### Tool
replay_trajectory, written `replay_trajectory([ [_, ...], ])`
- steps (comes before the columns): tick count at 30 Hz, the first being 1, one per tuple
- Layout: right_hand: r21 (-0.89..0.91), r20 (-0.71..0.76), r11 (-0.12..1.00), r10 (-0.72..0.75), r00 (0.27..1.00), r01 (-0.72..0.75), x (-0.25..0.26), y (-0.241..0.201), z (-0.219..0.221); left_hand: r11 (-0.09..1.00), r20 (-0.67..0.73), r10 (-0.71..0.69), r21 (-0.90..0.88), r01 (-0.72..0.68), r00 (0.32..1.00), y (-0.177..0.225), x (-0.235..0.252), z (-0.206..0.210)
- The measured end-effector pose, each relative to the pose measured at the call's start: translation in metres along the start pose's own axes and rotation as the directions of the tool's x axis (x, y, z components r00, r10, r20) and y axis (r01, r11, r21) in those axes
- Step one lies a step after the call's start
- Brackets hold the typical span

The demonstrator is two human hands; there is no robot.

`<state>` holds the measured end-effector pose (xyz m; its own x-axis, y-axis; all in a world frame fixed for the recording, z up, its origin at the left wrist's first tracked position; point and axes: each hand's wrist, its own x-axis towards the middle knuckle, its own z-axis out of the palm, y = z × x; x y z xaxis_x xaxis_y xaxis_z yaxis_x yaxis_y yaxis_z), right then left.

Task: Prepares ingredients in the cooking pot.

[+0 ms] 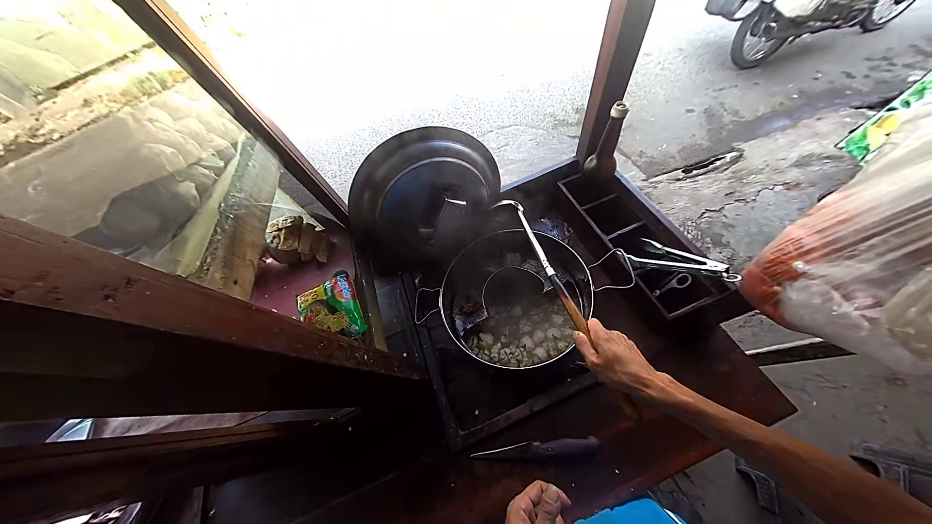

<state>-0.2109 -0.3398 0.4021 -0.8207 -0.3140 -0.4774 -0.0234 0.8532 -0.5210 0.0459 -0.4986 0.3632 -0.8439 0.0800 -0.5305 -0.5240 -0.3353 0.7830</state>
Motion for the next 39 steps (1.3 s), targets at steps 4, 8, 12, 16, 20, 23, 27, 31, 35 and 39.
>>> replay_trajectory([
  [4,0.510,-0.019,0.857,-0.071,0.997,0.071,-0.034,0.002,-0.018,1.000,0.011,0.007,-0.009,-0.007,1.000,0.004,0.000,0.000],
  [8,0.895,0.258,0.403,-0.115,0.959,-0.192,-0.093,0.008,-0.071,1.000,0.002,-0.003,-0.019,0.003,1.000,0.002,-0.003,-0.001],
  [12,0.828,0.561,0.156,-0.240,0.793,-0.538,-0.116,0.037,-0.092,1.000,0.027,-0.024,0.008,0.024,0.999,0.002,-0.001,0.001],
  [16,0.765,0.644,0.153,-0.143,0.752,-0.626,-0.110,0.035,-0.065,1.000,0.057,-0.023,0.020,0.022,0.998,0.002,0.003,0.003],
  [20,0.773,0.582,0.285,0.037,0.812,-0.567,-0.086,0.019,-0.032,1.000,0.052,-0.016,0.015,0.015,0.999,0.004,0.002,0.002],
  [23,0.761,0.541,0.355,0.112,0.833,-0.543,-0.067,0.009,-0.015,1.000,0.023,-0.009,-0.006,0.009,1.000,0.004,-0.001,0.002],
  [27,0.769,0.542,0.274,0.199,0.817,-0.577,-0.048,-0.007,0.001,1.000,0.005,-0.003,-0.002,0.003,1.000,0.003,-0.004,0.002],
  [31,0.799,0.526,0.185,0.248,0.814,-0.572,-0.031,-0.024,0.016,1.000,-0.001,0.001,-0.015,-0.001,1.000,0.001,-0.004,0.004],
  [35,0.838,0.496,0.108,0.259,0.829,-0.535,-0.011,-0.042,0.031,0.999,-0.001,0.012,-0.049,-0.012,1.000,-0.002,-0.004,0.004],
  [39,0.860,0.479,0.061,0.247,0.842,-0.507,0.016,-0.052,0.046,0.999,-0.008,0.013,-0.040,-0.013,1.000,-0.003,-0.007,0.002],
])
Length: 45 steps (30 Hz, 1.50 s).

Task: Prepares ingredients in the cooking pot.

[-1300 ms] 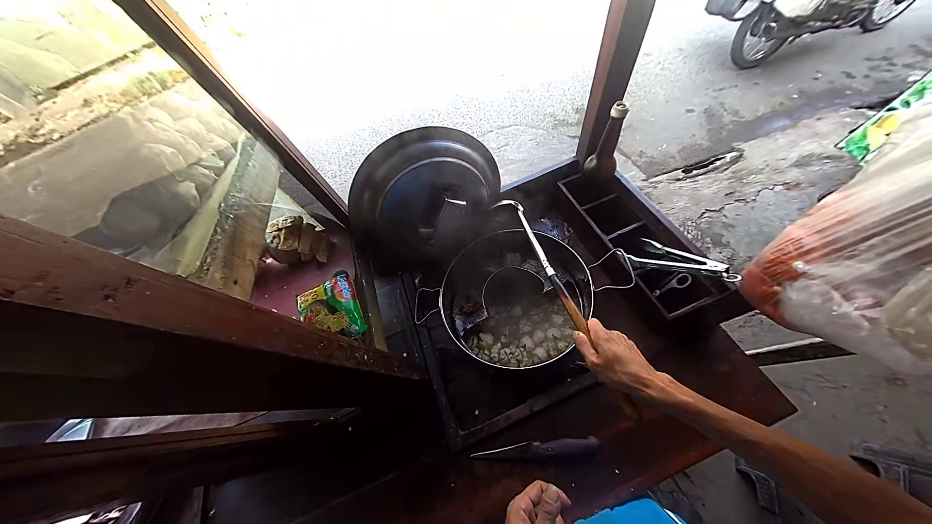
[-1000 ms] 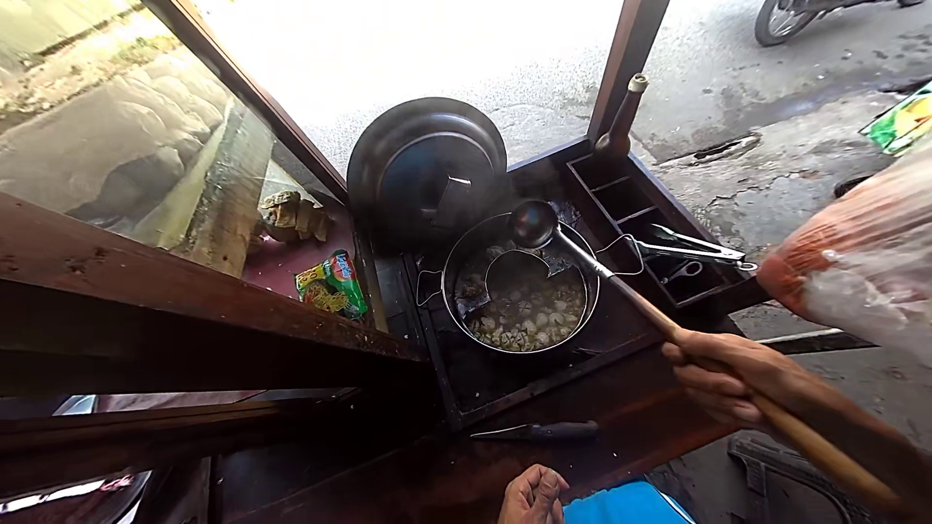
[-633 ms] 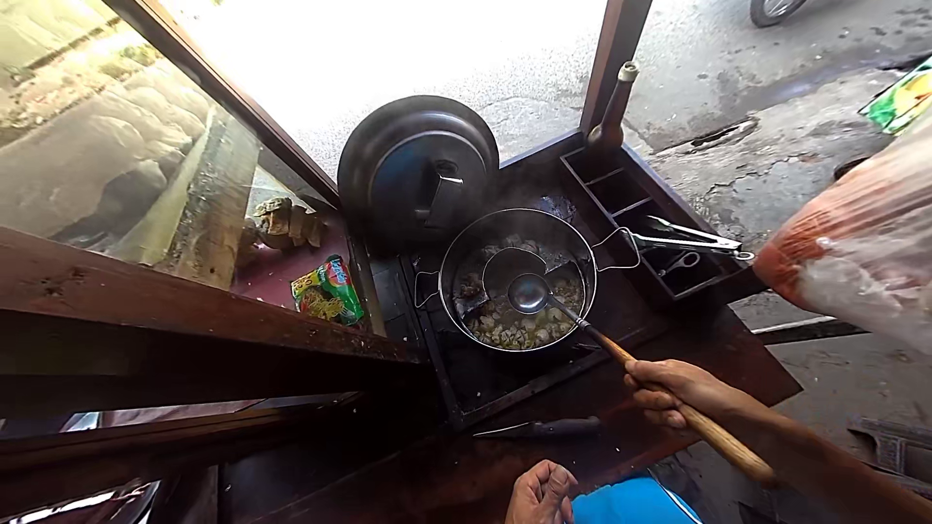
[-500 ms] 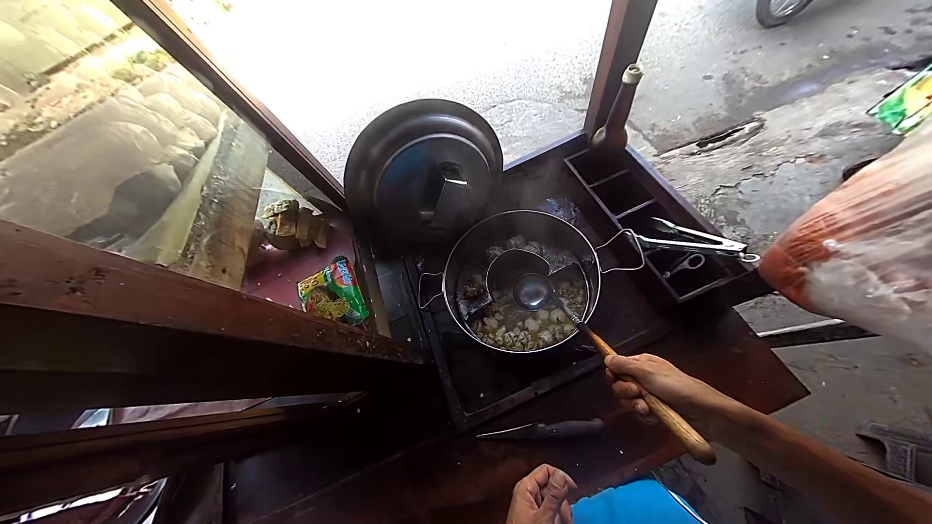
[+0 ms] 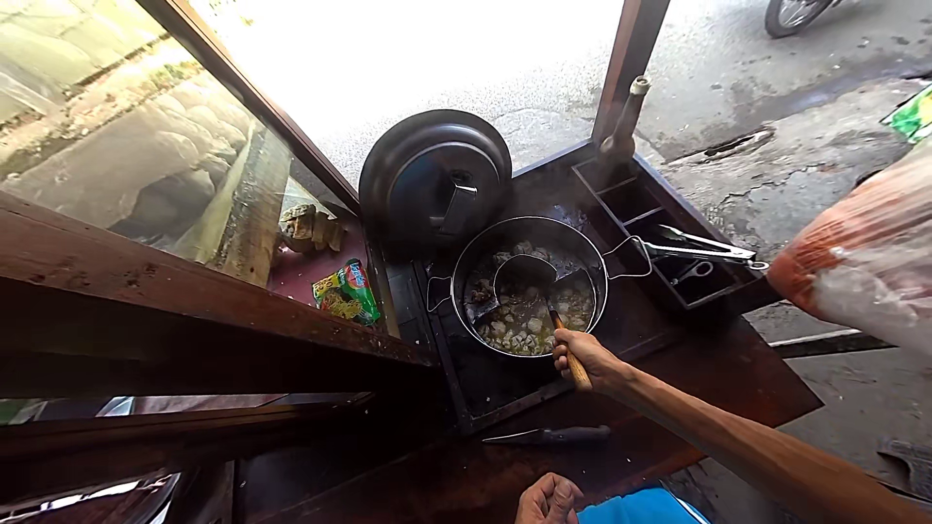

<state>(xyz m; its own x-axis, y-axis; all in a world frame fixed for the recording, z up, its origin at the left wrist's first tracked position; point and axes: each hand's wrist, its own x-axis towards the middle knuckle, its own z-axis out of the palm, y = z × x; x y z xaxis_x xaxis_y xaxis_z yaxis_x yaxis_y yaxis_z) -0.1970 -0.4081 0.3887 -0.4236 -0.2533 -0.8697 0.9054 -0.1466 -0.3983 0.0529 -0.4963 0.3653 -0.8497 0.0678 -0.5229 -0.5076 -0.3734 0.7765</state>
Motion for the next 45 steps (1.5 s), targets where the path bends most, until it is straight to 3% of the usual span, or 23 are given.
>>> replay_trajectory([
  [7,-0.014,0.054,1.000,-0.003,0.999,0.004,0.047,-0.015,0.010,1.000,0.002,0.016,0.021,-0.016,1.000,0.000,0.000,-0.002],
  [14,-0.152,0.190,0.984,0.127,0.973,-0.099,0.064,-0.024,-0.003,0.999,0.010,0.002,0.034,-0.003,1.000,-0.001,0.001,-0.002],
  [19,-0.240,0.309,0.955,0.244,0.919,-0.173,0.057,-0.028,-0.016,0.999,0.005,0.005,0.050,-0.005,1.000,0.000,0.001,-0.003],
  [31,-0.188,0.421,0.927,0.374,0.826,-0.324,0.011,-0.030,-0.063,0.999,0.008,-0.010,0.046,0.010,1.000,0.001,0.003,0.000],
  [37,-0.178,0.423,0.927,0.375,0.825,-0.330,-0.011,-0.034,-0.077,0.999,0.019,-0.025,0.049,0.024,1.000,0.003,0.006,0.002],
  [45,-0.282,0.253,0.944,0.245,0.936,-0.171,-0.049,-0.022,-0.078,0.999,-0.005,-0.031,0.041,0.031,1.000,0.000,0.004,0.000],
])
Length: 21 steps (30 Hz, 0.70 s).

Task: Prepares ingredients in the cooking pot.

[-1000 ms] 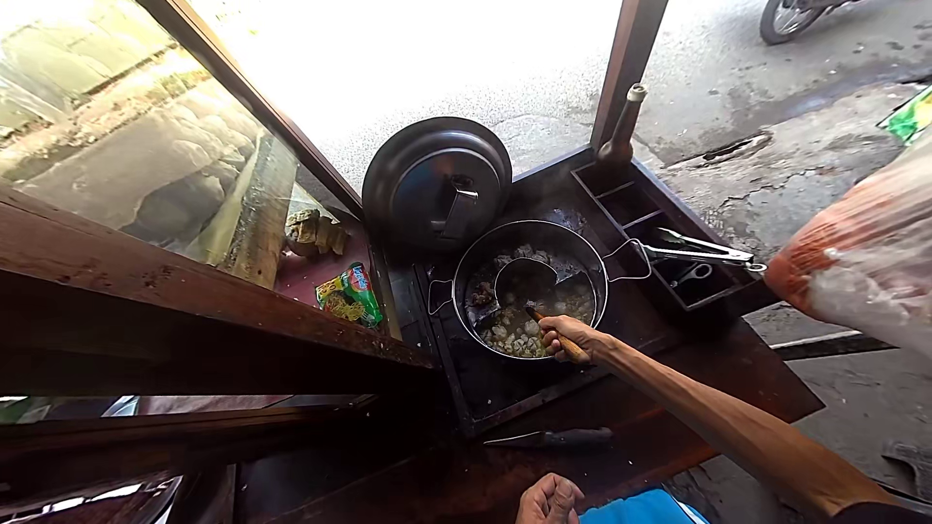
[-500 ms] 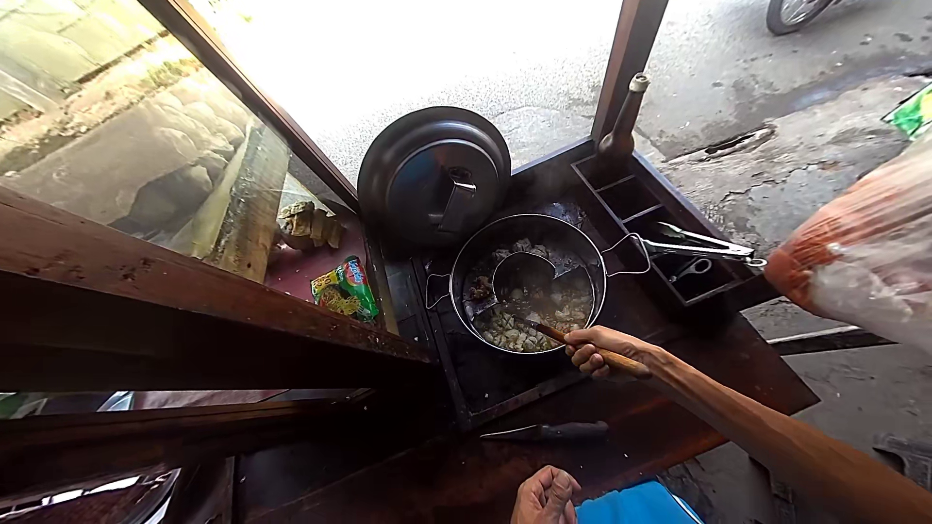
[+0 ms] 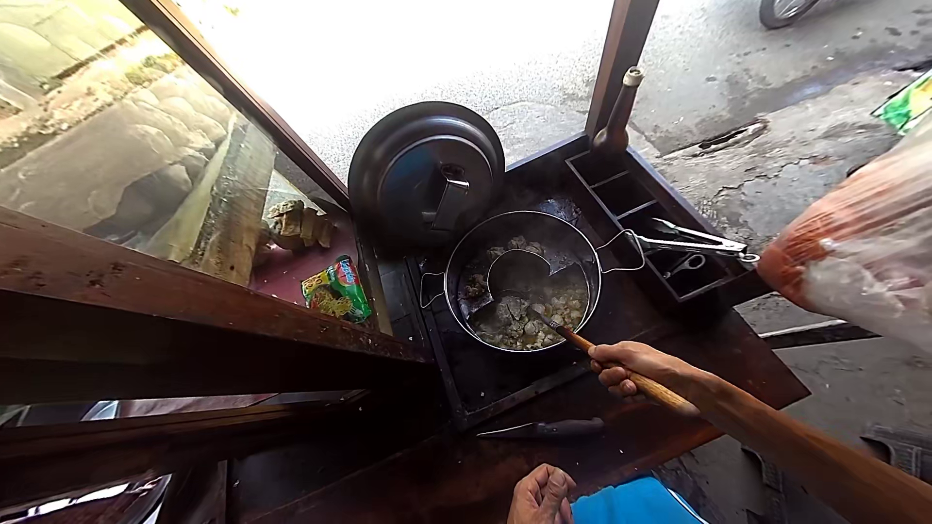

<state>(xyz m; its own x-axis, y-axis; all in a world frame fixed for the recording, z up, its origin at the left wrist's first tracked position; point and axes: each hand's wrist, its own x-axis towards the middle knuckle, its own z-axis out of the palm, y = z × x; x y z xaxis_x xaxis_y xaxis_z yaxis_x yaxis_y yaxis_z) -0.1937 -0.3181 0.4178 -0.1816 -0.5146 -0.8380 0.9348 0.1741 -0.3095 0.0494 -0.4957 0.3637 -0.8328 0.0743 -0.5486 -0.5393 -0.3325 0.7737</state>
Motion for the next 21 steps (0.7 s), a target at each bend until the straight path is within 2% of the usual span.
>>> replay_trajectory([
  [4,-0.188,-0.084,0.980,-0.078,0.993,0.061,-0.004,0.011,0.002,1.000,0.018,0.015,0.004,-0.015,1.000,-0.001,0.001,0.001],
  [7,-0.196,-0.088,0.979,-0.078,0.993,0.060,-0.002,0.014,-0.002,1.000,0.030,0.019,0.005,-0.019,0.999,0.000,0.002,0.002],
  [9,-0.101,-0.073,0.994,-0.045,0.996,0.038,0.002,0.011,-0.005,1.000,0.031,0.018,0.005,-0.019,0.999,0.000,0.002,0.001],
  [13,0.225,0.043,0.974,-0.014,0.999,0.004,0.011,0.005,-0.006,1.000,0.027,0.005,0.001,-0.005,1.000,-0.001,0.004,0.001],
  [17,0.488,0.162,0.873,-0.075,0.984,-0.014,0.035,-0.002,-0.004,1.000,0.031,-0.001,0.004,0.001,1.000,-0.001,0.004,0.001],
  [21,0.652,0.204,0.757,-0.129,0.970,-0.036,0.064,-0.012,0.003,1.000,0.021,0.000,-0.001,0.000,1.000,-0.001,0.004,0.001],
])
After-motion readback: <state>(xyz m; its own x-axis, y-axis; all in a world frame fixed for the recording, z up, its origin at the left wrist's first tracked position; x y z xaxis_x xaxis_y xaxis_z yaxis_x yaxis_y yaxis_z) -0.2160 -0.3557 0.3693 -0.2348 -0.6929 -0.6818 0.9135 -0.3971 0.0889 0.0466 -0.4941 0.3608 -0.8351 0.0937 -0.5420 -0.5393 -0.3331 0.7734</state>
